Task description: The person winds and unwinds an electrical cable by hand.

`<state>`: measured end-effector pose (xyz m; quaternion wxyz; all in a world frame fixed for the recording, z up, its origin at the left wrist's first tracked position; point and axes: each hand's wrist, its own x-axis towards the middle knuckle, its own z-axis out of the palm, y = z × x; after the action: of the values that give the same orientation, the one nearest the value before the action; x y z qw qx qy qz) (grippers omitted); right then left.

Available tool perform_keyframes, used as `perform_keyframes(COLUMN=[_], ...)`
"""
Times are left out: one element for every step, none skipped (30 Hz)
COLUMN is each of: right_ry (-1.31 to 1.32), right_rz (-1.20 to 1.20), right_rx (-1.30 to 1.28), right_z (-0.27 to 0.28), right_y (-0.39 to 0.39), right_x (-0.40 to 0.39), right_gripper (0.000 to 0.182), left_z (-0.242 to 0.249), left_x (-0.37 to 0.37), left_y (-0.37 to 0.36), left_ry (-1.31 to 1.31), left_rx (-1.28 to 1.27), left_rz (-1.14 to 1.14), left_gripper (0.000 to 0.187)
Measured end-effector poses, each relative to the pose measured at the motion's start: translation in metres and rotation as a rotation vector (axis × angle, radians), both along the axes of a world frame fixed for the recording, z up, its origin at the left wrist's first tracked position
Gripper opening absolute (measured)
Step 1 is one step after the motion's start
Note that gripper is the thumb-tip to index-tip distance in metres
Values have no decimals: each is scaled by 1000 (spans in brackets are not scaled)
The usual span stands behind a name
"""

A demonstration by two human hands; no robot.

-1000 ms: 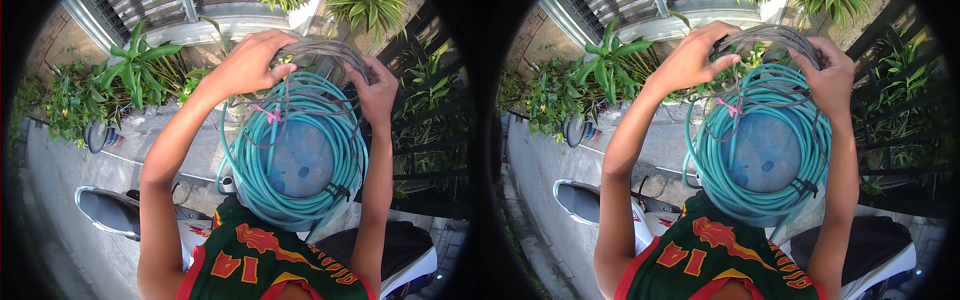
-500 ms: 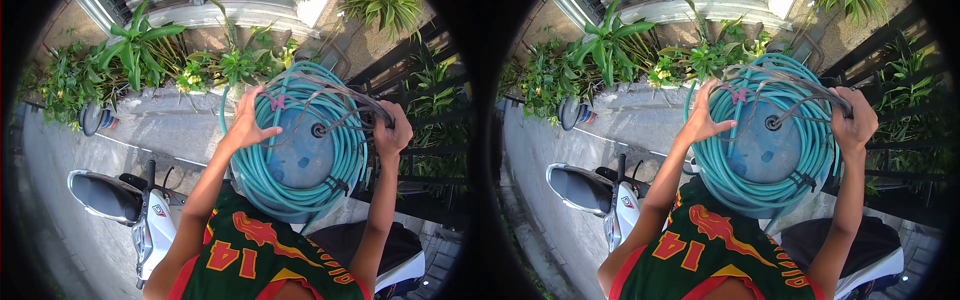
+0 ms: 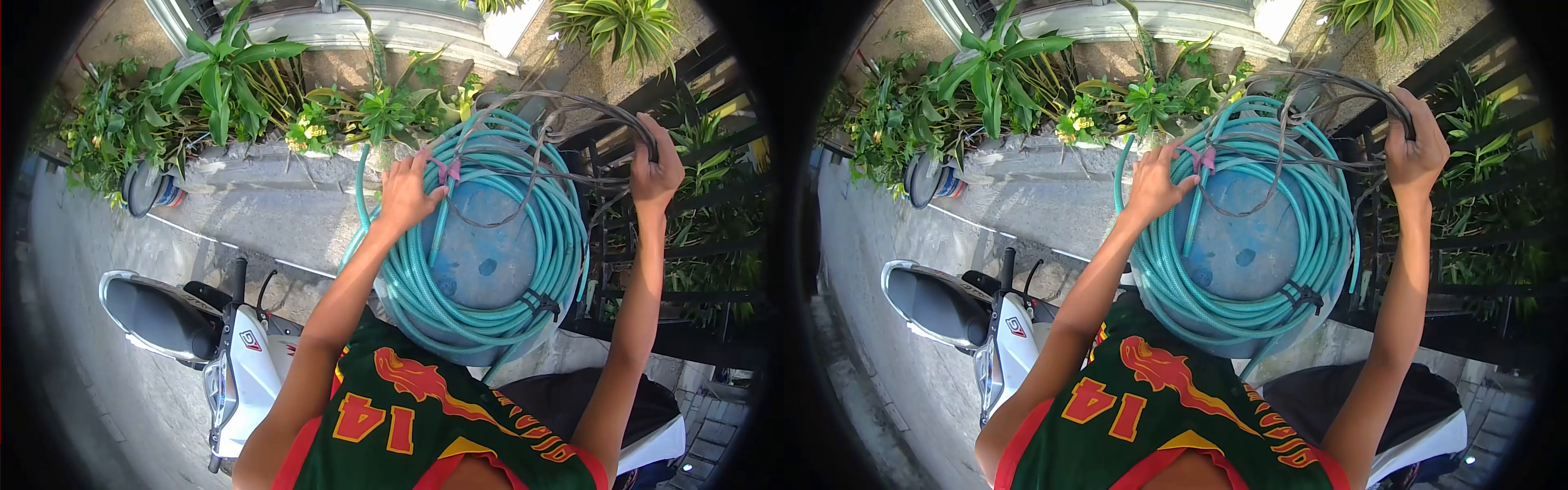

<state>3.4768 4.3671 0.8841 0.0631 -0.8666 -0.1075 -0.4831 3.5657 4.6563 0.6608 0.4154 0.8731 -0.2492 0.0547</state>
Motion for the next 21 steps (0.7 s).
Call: perform_keyframes(right_ry=[-6,-13,-18,-8,0,9,32,26,18,19,19,19,20,43,44,46,49,49,57,63,70], right_rz=[20,38,55,63,68,71,54,67,81,58,58,59,61,24,22,22,22,35,31,27,23], right_rx=[-18,-36,-55,-56,-58,-62,-40,-43,-46,-61,-58,-53,-45,-10,-4,4,13,5,11,16,22], right_z=[3,7,10,12,14,16,17,18,19,20,21,22,22,21,21,20,20,23,24,26,27], right_y=[0,2,4,5,8,9,11,13,14,12,12,11,11,12,11,9,9,12,14,15,16], right_x=[2,3,4,4,4,3,1,1,1,0,-1,-2,-4,-7,-8,-8,-10,-11,-12,-14,-16], right_gripper=[22,22,22,23,23,23,24,25,25,25,25,25,26,26,26,27,27,28,29,30,30], left_z=[6,11,17,23,26,29,35,40,45,52,59,66,74,81,88,96,104,112,119,123,125], left_x=[5,9,12,14,18,22,25,28,28,26,24,20,13,5,0,-3,-6,-9,-11,-11,-13], left_y=[-5,-10,-15,-20,-24,-29,-34,-37,-41,-43,-47,-50,-53,-57,-61,-67,-71,-75,-78,-82,-86], left_ry=[-14,1,17,34,27,20,13,18,38,58,76,108,81,57,35,-5,-38,-69,-103,-129,-140], left_rx=[-67,-118,-169,-220,-249,-281,-313,-262,-305,-346,-386,-473,-516,-558,-599,-582,-557,-531,-505,-447,-453], left_rz=[-42,-58,-77,-98,-145,-194,-243,-300,-346,-391,-435,-484,-458,-430,-400,-381,-365,-349,-331,-308,-294], left_gripper=[71,73,75,77,78,79,80,83,84,85,86,90,92,93,95,102,104,105,106,112,111])
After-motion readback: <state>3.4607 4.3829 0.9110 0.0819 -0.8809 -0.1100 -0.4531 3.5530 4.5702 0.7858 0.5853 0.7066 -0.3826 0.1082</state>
